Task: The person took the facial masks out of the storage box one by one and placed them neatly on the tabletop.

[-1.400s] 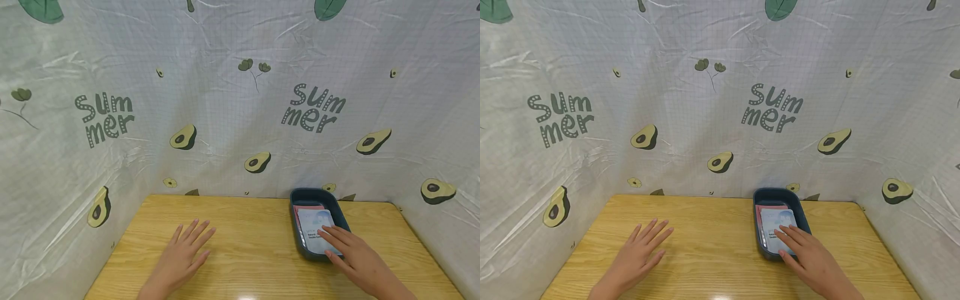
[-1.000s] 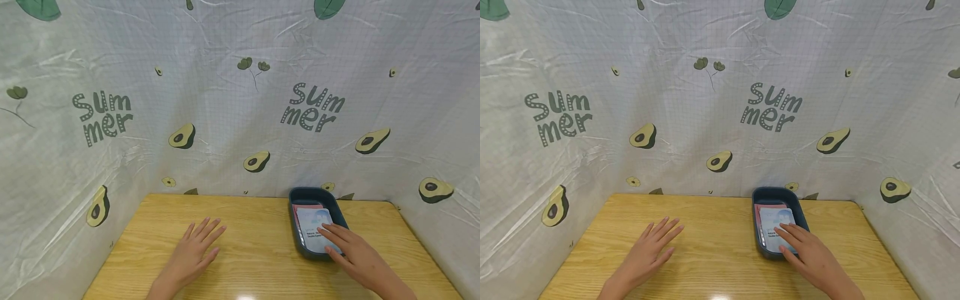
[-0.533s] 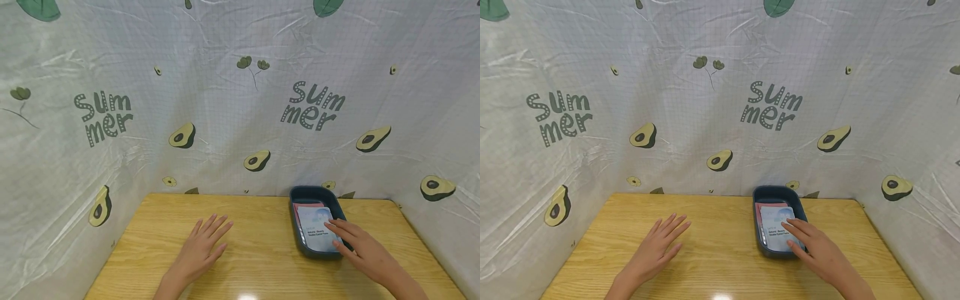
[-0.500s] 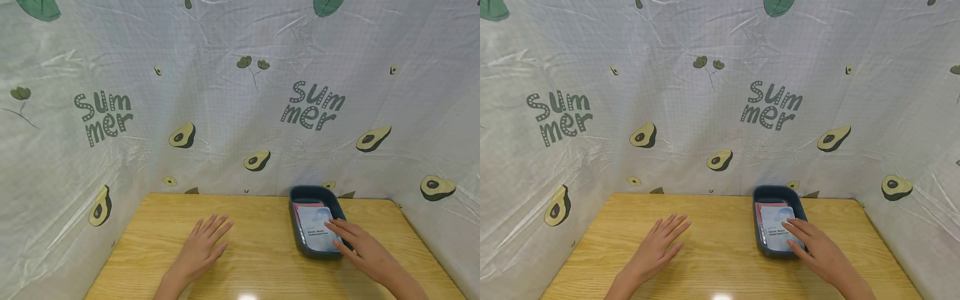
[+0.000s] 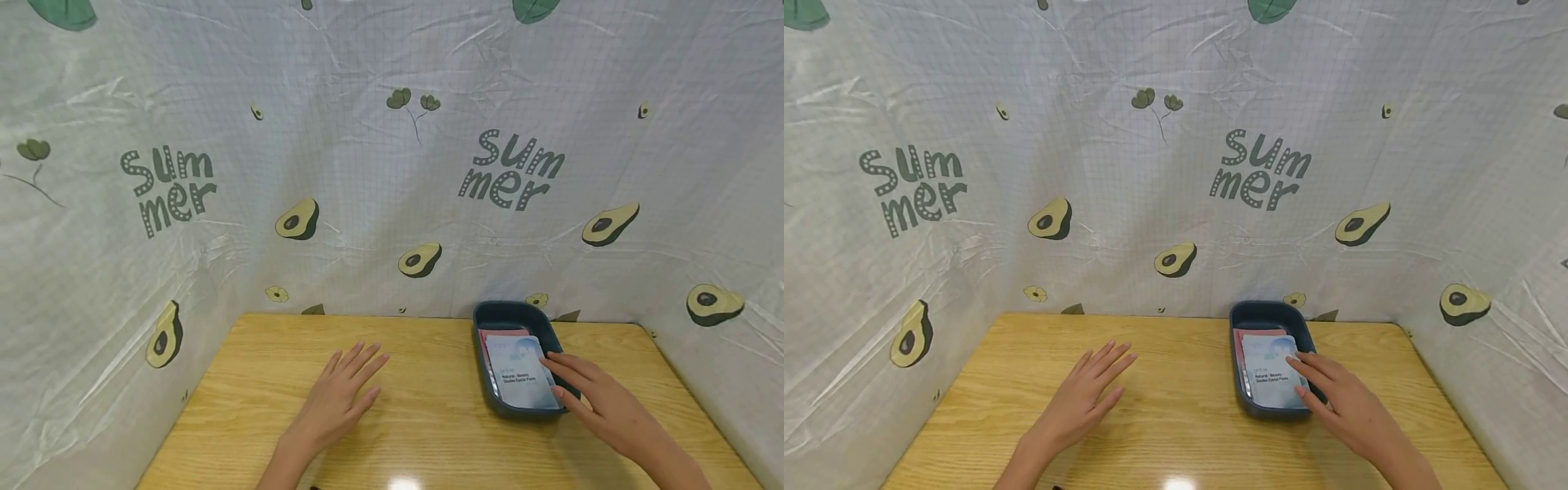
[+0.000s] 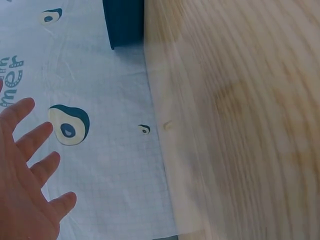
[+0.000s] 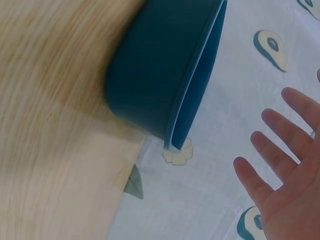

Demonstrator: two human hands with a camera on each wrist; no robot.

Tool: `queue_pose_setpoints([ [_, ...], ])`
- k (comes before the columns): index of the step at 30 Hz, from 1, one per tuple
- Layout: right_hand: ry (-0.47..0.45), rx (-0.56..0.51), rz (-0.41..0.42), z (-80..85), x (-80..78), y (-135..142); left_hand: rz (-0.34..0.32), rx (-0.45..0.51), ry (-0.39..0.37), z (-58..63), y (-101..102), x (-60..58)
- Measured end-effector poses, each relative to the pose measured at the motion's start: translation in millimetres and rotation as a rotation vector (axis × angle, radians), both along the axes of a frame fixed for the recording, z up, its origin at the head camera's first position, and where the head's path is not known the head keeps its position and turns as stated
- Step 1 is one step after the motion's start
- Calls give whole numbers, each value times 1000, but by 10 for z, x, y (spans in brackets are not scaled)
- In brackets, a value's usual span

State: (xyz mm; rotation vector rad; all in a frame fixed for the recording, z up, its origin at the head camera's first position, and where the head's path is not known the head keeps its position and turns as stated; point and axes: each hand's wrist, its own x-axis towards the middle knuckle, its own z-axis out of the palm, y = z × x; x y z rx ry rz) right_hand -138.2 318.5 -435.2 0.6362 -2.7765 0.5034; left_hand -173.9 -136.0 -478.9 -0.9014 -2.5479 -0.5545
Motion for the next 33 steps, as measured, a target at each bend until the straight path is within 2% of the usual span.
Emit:
queue_pose_setpoints([
  [11,-23,-35,-26,-33,-51,141,-18,42,-45,53,156,-89],
  [22,-101,-140,-52,-195,-153,365,-85,91,-67,104,371,-255],
  [28,-235,-298,-5,-335,-278,531,-157,125,-46,181,542,-364],
  [31,-348,-354,-36,-392,-318,604,-203,130,-42,248,652,-413],
  [33,-430,-407,-63,-431,-326,648,-229,124,-69,294,733,-439],
])
